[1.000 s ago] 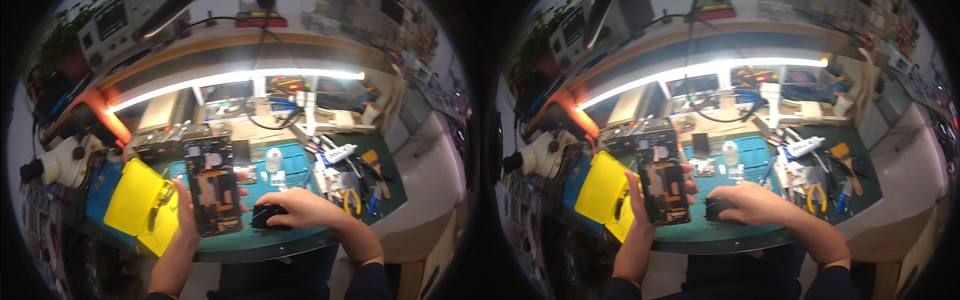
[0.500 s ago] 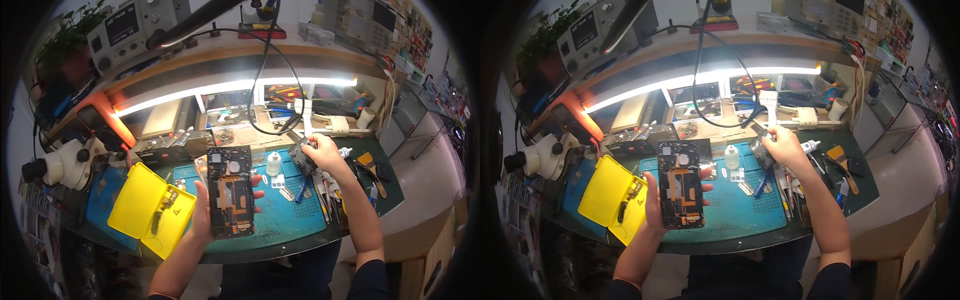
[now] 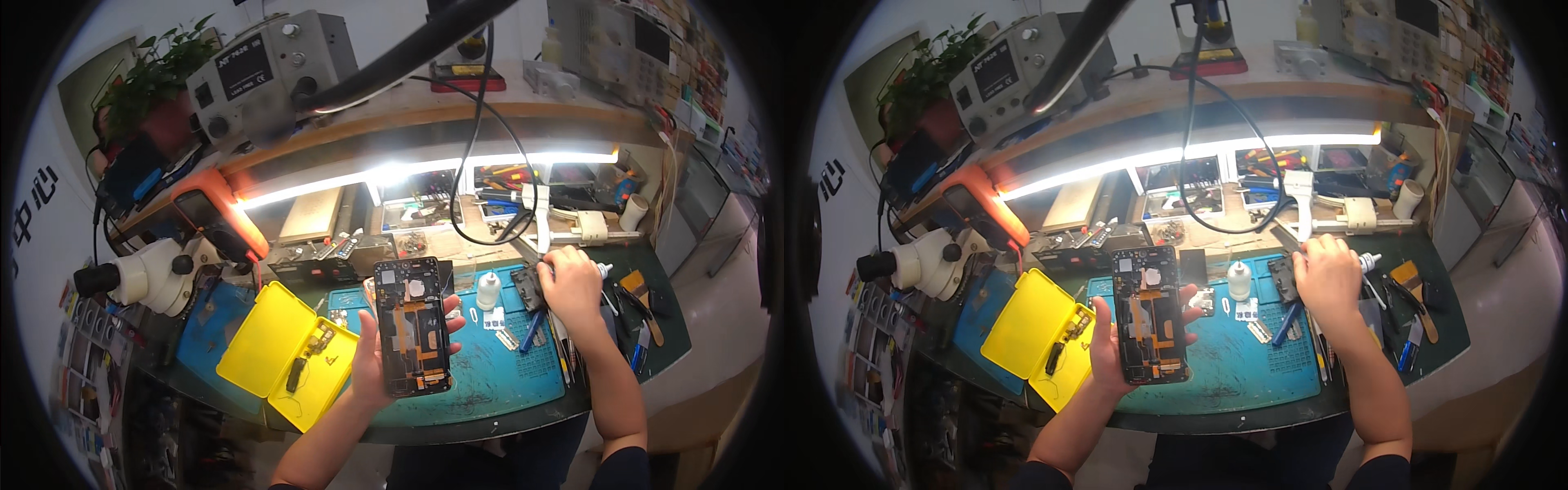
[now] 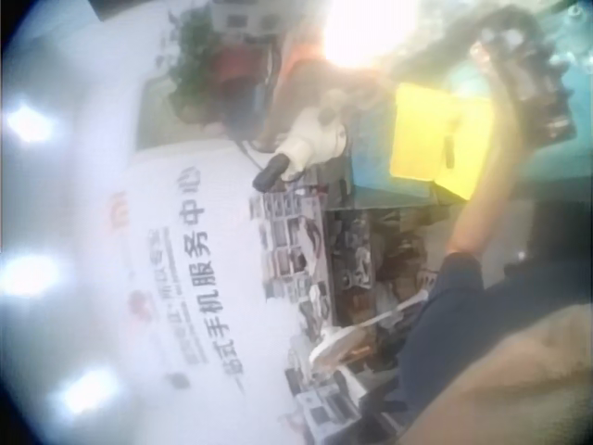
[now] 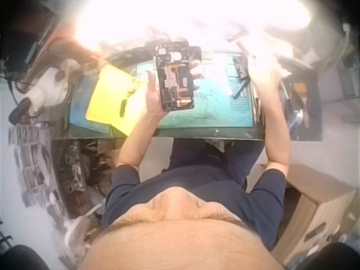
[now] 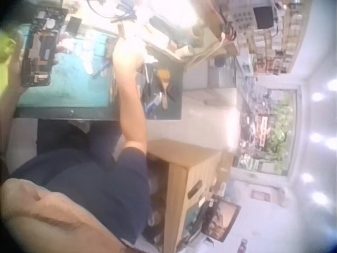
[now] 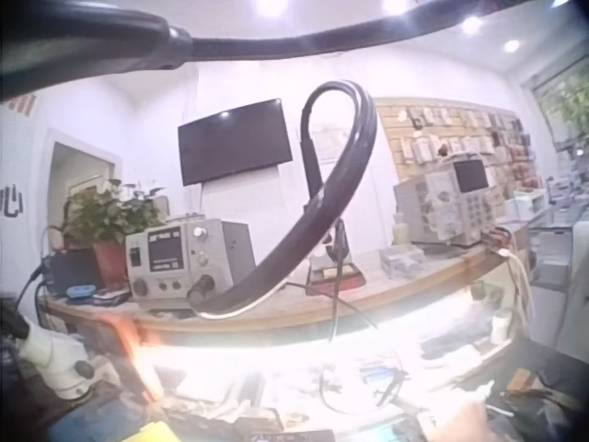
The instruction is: The person applies adhesive to a smartphone chassis and carefully places a battery into the device. They then peel off protective film from a metal shield and position it inside the phone, followed by handling a small black component.
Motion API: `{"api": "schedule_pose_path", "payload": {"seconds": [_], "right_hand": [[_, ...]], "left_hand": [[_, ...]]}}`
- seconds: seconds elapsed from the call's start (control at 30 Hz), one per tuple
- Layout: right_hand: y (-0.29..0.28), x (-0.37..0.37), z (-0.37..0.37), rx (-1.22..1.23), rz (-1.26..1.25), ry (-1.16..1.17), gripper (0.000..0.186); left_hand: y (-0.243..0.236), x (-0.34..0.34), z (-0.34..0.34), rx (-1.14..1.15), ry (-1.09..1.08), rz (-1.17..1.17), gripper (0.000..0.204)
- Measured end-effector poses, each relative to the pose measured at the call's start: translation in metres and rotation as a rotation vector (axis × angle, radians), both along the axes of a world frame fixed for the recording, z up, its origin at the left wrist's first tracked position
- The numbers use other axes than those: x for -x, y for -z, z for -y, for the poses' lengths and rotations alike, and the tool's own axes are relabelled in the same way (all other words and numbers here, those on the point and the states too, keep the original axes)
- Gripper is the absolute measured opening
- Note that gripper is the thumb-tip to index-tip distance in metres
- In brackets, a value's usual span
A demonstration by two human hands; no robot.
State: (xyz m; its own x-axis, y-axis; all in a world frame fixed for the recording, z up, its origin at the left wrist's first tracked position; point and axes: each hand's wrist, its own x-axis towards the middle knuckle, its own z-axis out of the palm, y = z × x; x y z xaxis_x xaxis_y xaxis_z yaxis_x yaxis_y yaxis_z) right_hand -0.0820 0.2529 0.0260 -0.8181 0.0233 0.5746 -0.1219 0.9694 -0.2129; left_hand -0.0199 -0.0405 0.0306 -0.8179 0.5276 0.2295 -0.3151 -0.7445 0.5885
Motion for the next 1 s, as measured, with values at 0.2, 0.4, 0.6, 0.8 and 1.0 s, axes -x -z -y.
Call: {"api": "schedule_pose_path", "payload": {"seconds": [0.2,0.4,0.6,0.8,1.0], "right_hand": [[-0.065,-0.051,0.069,0.333,0.02,-0.377,0.016],[-0.038,-0.053,0.103,0.481,0.041,-0.619,0.013],[-0.014,-0.055,0.095,0.546,-0.086,-0.683,0.007],[0.011,-0.049,0.101,0.674,-0.004,-0.751,0.013],[0.014,-0.048,0.1,0.711,-0.007,-0.74,0.013]], "left_hand": [[0.0,0.003,0.004,0.007,-0.1,-0.038,0.095],[0.006,0.005,0.004,0.055,-0.112,0.011,0.097],[0.014,0.001,-0.006,-0.054,-0.057,0.093,0.09],[0.036,0.0,0.005,-0.135,0.113,0.048,0.079],[0.017,-0.006,-0.004,0.073,-0.054,0.185,0.075]]}}
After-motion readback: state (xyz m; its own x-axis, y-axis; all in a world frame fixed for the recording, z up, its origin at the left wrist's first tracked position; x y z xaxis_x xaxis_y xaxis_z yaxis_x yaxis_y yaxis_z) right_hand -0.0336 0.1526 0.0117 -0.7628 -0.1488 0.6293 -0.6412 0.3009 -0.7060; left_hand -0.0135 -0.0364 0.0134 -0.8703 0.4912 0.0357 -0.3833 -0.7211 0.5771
